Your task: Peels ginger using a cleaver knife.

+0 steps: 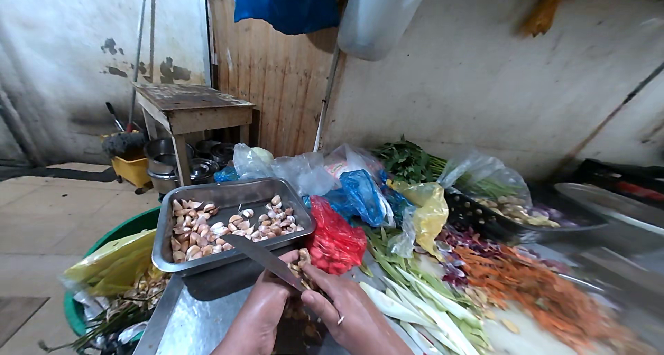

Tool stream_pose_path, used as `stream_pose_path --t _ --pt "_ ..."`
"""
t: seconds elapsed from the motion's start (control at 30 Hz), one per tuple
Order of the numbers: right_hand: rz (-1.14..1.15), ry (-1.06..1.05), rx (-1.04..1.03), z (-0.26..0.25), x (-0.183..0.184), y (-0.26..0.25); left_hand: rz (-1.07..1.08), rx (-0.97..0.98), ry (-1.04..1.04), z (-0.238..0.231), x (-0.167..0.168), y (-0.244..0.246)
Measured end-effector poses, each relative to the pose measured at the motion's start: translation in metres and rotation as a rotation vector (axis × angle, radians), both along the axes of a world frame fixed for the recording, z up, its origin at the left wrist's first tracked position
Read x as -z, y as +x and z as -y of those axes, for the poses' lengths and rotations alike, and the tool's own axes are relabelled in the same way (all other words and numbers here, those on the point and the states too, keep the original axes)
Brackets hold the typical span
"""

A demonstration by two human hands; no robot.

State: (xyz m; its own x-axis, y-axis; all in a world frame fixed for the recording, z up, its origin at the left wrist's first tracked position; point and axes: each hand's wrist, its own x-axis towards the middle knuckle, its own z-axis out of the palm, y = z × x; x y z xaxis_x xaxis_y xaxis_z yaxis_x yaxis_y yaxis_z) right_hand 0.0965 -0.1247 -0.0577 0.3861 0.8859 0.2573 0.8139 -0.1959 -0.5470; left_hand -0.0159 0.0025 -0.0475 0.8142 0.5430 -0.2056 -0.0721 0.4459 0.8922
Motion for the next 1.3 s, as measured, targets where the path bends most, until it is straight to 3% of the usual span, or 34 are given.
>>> stream_pose_path --t 0.83,1.3 --pt "-0.061 -0.172 0.019 -0.0021 -0.0069 -0.0001 -0.044 0.018 0.035 -0.0028 0.0055 0.0032" --pt "-0.055 -0.154 0.013 -0.0027 -0.0045 -0.0002 -0.029 0.021 0.038 -0.0038 0.0066 0.0033"
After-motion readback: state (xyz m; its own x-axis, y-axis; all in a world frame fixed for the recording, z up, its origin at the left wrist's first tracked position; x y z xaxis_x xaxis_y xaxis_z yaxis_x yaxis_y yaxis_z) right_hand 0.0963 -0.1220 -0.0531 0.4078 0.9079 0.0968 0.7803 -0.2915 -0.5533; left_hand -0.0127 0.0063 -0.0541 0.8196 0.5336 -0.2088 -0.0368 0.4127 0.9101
